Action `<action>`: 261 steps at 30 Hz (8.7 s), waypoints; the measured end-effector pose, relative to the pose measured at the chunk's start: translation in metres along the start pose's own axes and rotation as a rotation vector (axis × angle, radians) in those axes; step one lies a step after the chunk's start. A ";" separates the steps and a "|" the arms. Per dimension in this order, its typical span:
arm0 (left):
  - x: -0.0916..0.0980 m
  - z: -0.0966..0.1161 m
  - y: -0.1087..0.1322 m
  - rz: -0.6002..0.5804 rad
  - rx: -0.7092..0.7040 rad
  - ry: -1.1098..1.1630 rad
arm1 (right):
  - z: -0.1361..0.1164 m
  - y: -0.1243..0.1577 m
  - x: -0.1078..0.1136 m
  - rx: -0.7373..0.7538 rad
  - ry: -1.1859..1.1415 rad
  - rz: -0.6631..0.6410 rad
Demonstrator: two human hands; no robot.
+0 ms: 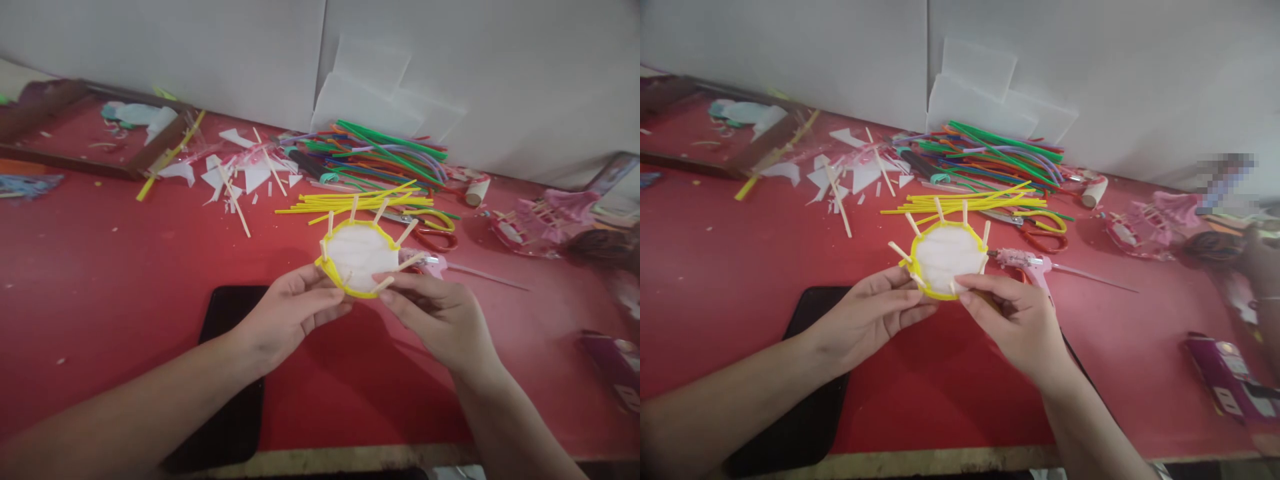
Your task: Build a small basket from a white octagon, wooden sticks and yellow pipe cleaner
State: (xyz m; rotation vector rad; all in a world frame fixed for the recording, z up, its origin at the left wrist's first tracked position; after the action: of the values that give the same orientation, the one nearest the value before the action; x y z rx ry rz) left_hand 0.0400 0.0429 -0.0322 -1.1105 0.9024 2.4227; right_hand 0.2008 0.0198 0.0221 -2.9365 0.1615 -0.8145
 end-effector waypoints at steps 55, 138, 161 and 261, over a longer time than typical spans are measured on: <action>-0.012 0.014 0.009 -0.081 -0.287 -0.318 | -0.050 0.017 -0.015 0.451 0.509 0.164; 0.008 0.025 0.009 0.173 -0.348 -0.643 | -0.077 0.039 -0.017 0.750 0.642 0.186; -0.005 0.027 0.017 0.100 -0.400 -0.461 | 0.017 0.016 -0.057 -0.466 -0.623 -0.243; 0.008 -0.008 -0.001 0.051 0.075 -0.060 | -0.045 0.015 -0.009 0.586 0.560 -0.061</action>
State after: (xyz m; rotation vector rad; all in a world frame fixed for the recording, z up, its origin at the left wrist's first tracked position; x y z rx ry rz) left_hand 0.0398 0.0383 -0.0421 -0.9943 1.0051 2.4281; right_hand 0.1686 0.0041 0.0539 -2.1287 -0.1159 -1.3939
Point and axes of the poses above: each hand's wrist, its own y-axis away from the middle knuckle, its own x-axis out of the back of the hand, z = x × y, the point moved 8 cm from there along -y, towards the middle knuckle, and after that the axes turned 10 degrees about y, right-handed, at the moved point
